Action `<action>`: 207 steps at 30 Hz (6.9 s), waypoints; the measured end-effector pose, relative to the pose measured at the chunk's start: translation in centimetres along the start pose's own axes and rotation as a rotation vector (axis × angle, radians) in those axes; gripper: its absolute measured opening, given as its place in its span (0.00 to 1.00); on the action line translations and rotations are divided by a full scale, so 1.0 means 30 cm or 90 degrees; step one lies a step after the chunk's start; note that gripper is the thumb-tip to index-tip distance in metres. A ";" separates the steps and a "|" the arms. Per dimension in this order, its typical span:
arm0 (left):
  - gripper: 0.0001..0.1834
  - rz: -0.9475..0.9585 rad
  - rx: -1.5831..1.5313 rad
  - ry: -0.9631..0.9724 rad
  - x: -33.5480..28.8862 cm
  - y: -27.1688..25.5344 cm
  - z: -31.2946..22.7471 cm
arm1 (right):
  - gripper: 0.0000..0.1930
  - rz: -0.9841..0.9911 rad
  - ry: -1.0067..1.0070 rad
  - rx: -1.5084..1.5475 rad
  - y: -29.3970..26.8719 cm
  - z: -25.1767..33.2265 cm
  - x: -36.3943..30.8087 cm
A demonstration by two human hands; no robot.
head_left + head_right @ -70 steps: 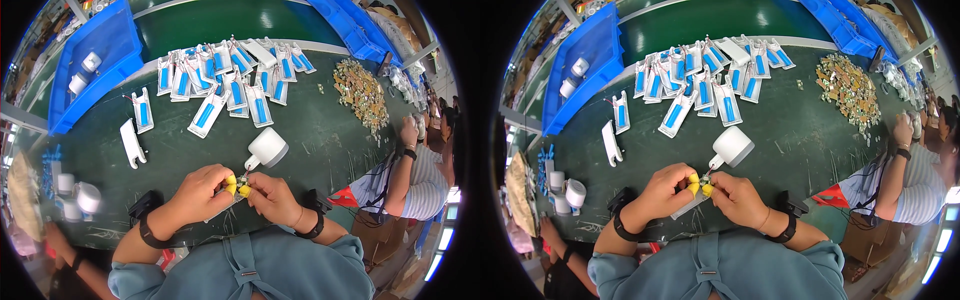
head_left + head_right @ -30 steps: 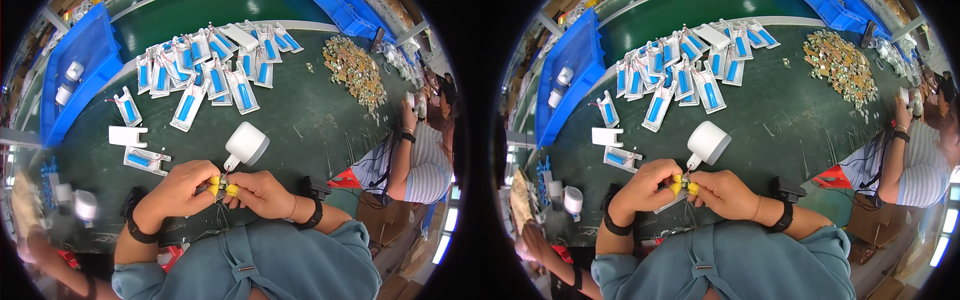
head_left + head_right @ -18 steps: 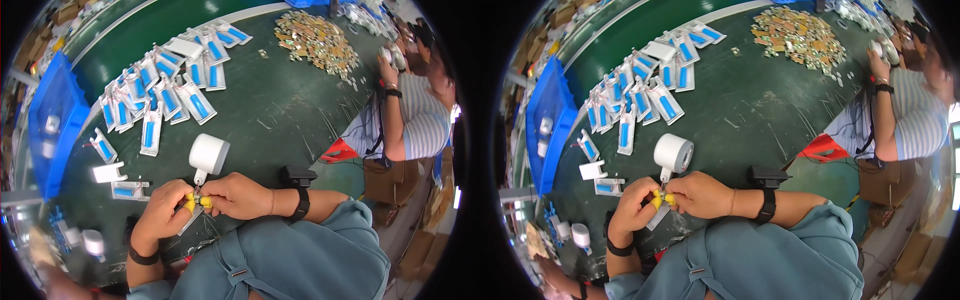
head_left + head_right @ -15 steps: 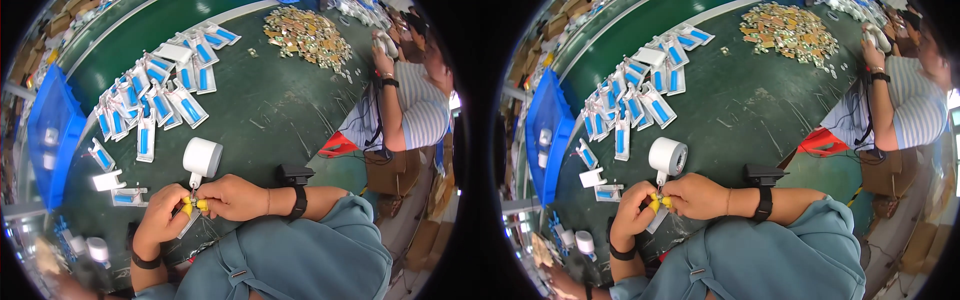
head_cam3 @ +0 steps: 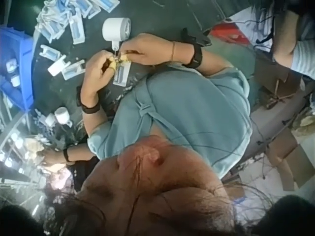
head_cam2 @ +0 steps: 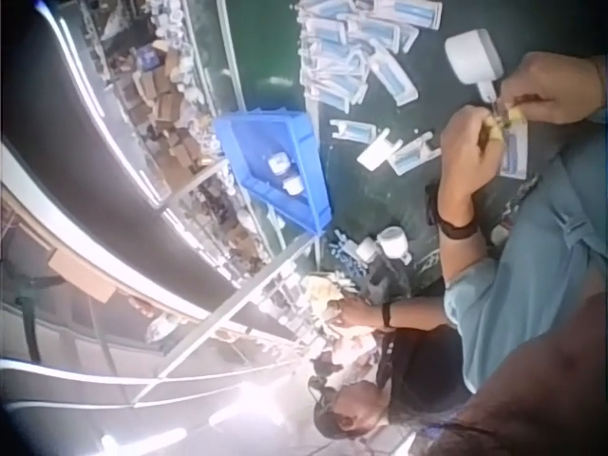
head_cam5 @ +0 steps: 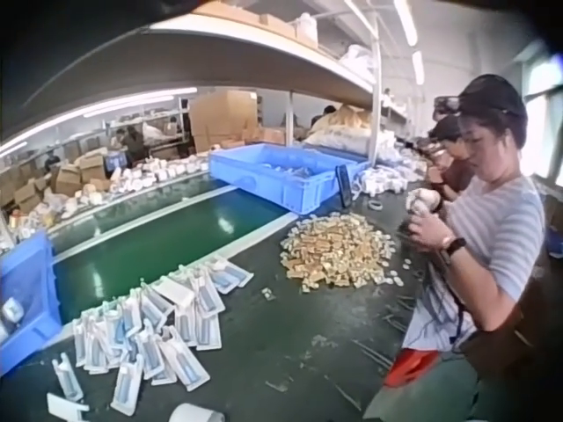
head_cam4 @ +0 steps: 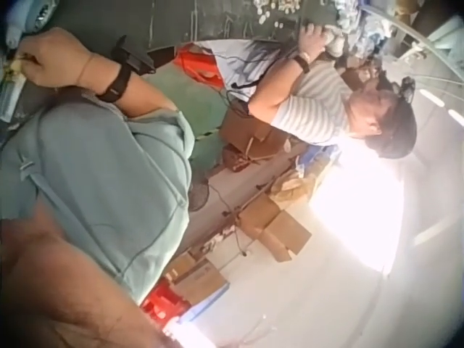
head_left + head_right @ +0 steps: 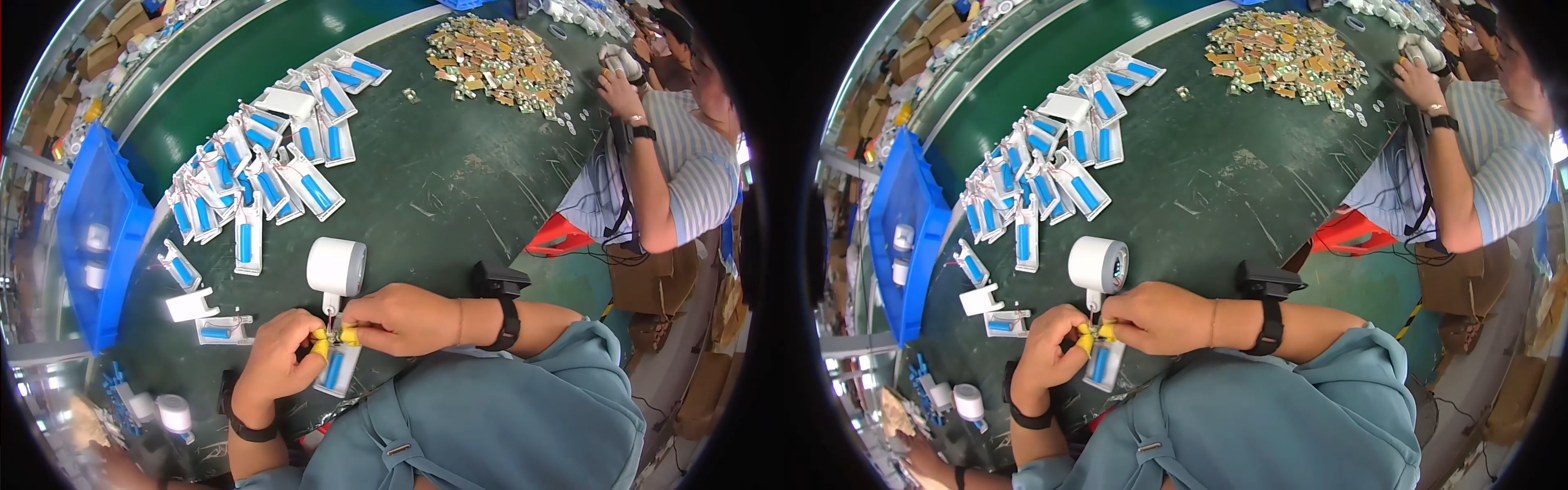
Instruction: Assembling small electric fans by fitting blades and motor components into housings on a production line.
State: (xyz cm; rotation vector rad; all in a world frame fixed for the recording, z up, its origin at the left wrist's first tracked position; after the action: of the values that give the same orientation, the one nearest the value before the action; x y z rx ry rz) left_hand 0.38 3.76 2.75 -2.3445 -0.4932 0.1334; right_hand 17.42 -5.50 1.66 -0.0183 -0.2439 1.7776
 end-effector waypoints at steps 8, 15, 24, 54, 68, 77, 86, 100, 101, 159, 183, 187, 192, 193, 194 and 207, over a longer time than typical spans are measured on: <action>0.13 -0.006 0.050 0.008 0.004 -0.019 -0.020 | 0.05 0.051 -0.008 0.027 -0.033 0.009 0.002; 0.11 -0.053 0.078 0.040 -0.012 0.007 -0.026 | 0.03 0.062 0.066 0.035 -0.031 0.025 -0.006; 0.09 -0.032 0.210 -0.140 -0.299 -0.179 -0.126 | 0.05 0.094 -0.017 -0.045 -0.010 0.045 -0.015; 0.10 -0.168 0.129 -0.065 -0.034 -0.020 -0.023 | 0.06 0.025 -0.022 -0.048 0.000 0.024 -0.006; 0.12 -0.332 0.074 0.045 0.007 0.096 -0.057 | 0.21 -0.105 0.111 0.055 -0.013 -0.020 -0.028; 0.20 -0.247 -0.005 0.003 0.023 0.099 -0.052 | 0.19 -0.108 0.125 0.054 -0.022 -0.003 -0.027; 0.26 -0.199 0.037 -0.057 0.001 0.106 -0.041 | 0.11 -0.070 0.107 0.115 -0.023 -0.006 -0.019; 0.18 -0.246 0.128 0.040 0.004 0.086 -0.061 | 0.07 -0.070 0.171 0.148 -0.025 -0.016 -0.020; 0.15 -0.244 0.135 0.049 0.005 0.084 -0.065 | 0.07 -0.062 0.159 0.154 -0.025 -0.018 -0.021; 0.14 -0.217 0.140 0.041 0.000 0.085 -0.059 | 0.05 -0.307 0.107 -0.766 -0.805 -0.080 -0.022; 0.12 -0.248 0.128 0.074 -0.004 0.084 -0.063 | 0.14 -0.262 0.363 0.596 -0.287 -0.053 -0.174; 0.13 -0.315 0.127 0.016 -0.005 0.032 -0.038 | 0.14 -0.187 0.442 0.437 -0.127 -0.004 -0.083; 0.15 -0.259 0.042 0.017 0.000 -0.005 -0.051 | 0.13 -0.105 0.390 0.477 -0.027 -0.019 -0.026; 0.15 -0.260 0.040 0.016 0.007 -0.005 -0.045 | 0.13 -0.094 0.375 0.484 -0.022 -0.018 -0.016; 0.15 -0.250 0.030 0.014 0.011 0.003 -0.042 | 0.14 -0.080 0.358 0.488 -0.017 -0.014 -0.016; 0.16 -0.218 0.050 -0.006 0.003 0.038 -0.047 | 0.12 -0.026 0.319 0.320 0.018 -0.017 -0.048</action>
State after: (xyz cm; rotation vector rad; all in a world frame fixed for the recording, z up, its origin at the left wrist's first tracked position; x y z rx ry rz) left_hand 1.13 2.15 3.00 -2.1489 -0.8681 0.0019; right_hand 17.29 -6.92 0.90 -0.0956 0.5597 1.6898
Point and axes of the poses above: each hand's wrist, its own x-axis towards the middle knuckle, its own y-axis out of the palm, z = x × y, the point moved 4 cm from there along x, towards the middle knuckle, and after that the axes turned 9 degrees about x, right-handed, at the moved point
